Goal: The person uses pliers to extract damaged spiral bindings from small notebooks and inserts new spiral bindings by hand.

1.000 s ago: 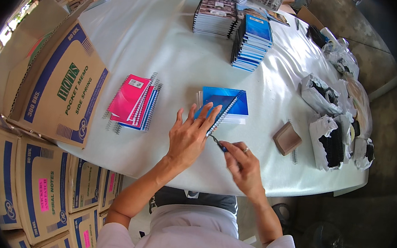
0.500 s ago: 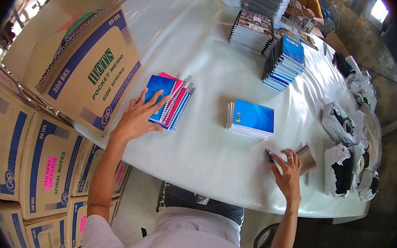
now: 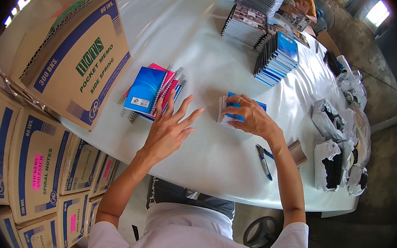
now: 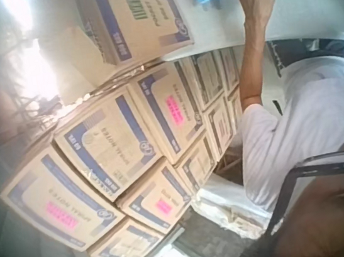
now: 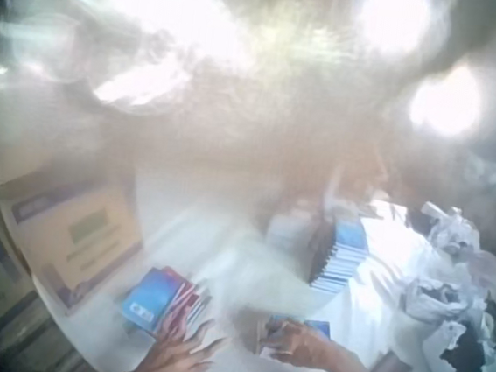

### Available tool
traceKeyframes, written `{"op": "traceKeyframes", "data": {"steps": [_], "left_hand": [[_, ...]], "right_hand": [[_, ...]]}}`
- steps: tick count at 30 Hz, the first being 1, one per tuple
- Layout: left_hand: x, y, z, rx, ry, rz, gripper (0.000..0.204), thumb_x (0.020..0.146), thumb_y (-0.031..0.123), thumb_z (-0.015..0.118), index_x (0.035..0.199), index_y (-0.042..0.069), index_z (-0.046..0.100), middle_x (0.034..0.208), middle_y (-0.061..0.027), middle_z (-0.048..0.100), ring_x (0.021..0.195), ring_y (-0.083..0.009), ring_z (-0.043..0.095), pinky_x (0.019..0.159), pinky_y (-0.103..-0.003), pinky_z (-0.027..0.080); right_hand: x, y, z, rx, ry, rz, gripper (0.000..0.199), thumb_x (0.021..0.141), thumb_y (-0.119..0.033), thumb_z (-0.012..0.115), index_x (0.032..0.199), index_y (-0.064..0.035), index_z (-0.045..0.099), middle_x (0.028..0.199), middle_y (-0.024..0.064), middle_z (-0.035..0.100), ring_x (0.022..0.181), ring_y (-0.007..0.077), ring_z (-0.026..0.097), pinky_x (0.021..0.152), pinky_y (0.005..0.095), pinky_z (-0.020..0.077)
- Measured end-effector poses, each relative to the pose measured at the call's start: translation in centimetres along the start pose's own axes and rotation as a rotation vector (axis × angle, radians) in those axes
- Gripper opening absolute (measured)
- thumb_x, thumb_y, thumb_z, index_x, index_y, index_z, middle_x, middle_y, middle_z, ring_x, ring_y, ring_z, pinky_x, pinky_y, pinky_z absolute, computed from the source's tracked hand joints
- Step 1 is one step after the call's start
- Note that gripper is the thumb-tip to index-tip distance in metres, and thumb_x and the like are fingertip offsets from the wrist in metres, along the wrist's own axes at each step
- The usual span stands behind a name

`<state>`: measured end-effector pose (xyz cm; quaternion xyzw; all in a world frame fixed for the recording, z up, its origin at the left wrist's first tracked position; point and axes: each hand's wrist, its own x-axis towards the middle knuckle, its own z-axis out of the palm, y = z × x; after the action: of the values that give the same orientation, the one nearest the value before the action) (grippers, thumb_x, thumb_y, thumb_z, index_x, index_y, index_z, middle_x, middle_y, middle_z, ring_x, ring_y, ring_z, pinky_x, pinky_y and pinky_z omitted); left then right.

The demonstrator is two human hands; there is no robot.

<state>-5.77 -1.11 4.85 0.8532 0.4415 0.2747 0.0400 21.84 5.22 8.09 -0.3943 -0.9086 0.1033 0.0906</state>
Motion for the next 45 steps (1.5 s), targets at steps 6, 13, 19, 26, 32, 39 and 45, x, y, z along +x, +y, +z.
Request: {"op": "traceKeyframes", "data": {"steps": [6, 13, 19, 26, 32, 39, 45], "left_hand": [[-0.4, 0.3, 0.7, -0.078, 0.014, -0.016, 0.055, 0.084, 0.007, 0.070, 0.136, 0.020, 0.059, 0.155, -0.0081, 0.036, 0.146, -0.0410, 0.021, 0.114, -0.061, 0.019], [-1.1, 0.2, 1.4, -0.086, -0.009, -0.030, 0.052, 0.084, 0.006, 0.070, 0.132, 0.020, 0.062, 0.156, -0.0079, 0.036, 0.147, -0.0412, 0.020, 0.114, -0.060, 0.020], [-1.4, 0.0, 2.5, -0.205, -0.019, -0.046, 0.053, 0.083, 0.002, 0.068, 0.133, 0.020, 0.062, 0.156, -0.0080, 0.036, 0.148, -0.0404, 0.017, 0.115, -0.059, 0.018], [1.7, 2.0, 4.0, -1.291, -0.070, -0.484, 0.047, 0.096, 0.022, 0.062, 0.137, 0.002, 0.053, 0.147, -0.0170, 0.046, 0.137, -0.0337, 0.043, 0.112, -0.045, 0.034], [7.2, 3.7, 4.5, -1.907, -0.337, -0.816, 0.059, 0.096, 0.038, 0.061, 0.140, 0.002, 0.045, 0.124, -0.0161, 0.059, 0.119, -0.0224, 0.058, 0.099, -0.036, 0.047], [3.9, 3.6, 3.4, -1.626, -0.288, -0.359, 0.053, 0.100, 0.011, 0.053, 0.149, 0.001, 0.036, 0.138, -0.0123, 0.055, 0.126, -0.0199, 0.052, 0.108, -0.034, 0.040], [-1.0, 2.6, 5.9, -1.297, -0.442, -0.124, 0.059, 0.094, 0.007, 0.058, 0.149, 0.002, 0.037, 0.146, -0.0145, 0.049, 0.136, -0.0260, 0.045, 0.114, -0.036, 0.033]], "right_hand": [[0.4, 0.6, -0.5, 0.055, -0.047, -0.008, 0.035, 0.073, -0.011, 0.083, 0.105, -0.0216, 0.074, 0.129, 0.0071, 0.060, 0.115, 0.0281, 0.058, 0.100, 0.0427, 0.0509], [0.8, 0.3, -0.9, -0.021, -0.117, -0.017, 0.035, 0.073, -0.014, 0.083, 0.106, -0.0232, 0.074, 0.132, 0.0046, 0.057, 0.120, 0.0261, 0.055, 0.103, 0.0409, 0.0497], [0.7, 1.0, -1.5, 0.147, -0.146, 0.063, 0.034, 0.075, -0.016, 0.082, 0.108, -0.0214, 0.073, 0.130, 0.0047, 0.058, 0.120, 0.0258, 0.056, 0.104, 0.0391, 0.0503], [0.1, 1.5, -1.0, 0.209, -0.010, 0.126, 0.038, 0.079, -0.008, 0.074, 0.116, -0.0125, 0.068, 0.123, 0.0097, 0.064, 0.100, 0.0310, 0.066, 0.089, 0.0399, 0.0567], [-4.4, -4.1, 1.0, -0.045, 0.521, -0.024, 0.045, 0.082, 0.001, 0.066, 0.127, -0.0032, 0.060, 0.130, 0.0158, 0.060, 0.104, 0.0312, 0.066, 0.087, 0.0371, 0.0575], [-9.3, -7.5, 1.2, 0.399, 0.782, 0.288, 0.060, 0.081, -0.021, 0.078, 0.129, 0.0000, 0.048, 0.131, 0.0175, 0.053, 0.129, 0.0270, 0.047, 0.115, 0.0432, 0.0284], [-11.3, -7.8, 8.4, 1.273, 0.576, 0.418, 0.032, 0.089, 0.004, 0.060, 0.115, -0.0042, 0.043, 0.115, 0.0098, 0.054, 0.112, 0.0213, 0.052, 0.105, 0.0344, 0.0355]]}}
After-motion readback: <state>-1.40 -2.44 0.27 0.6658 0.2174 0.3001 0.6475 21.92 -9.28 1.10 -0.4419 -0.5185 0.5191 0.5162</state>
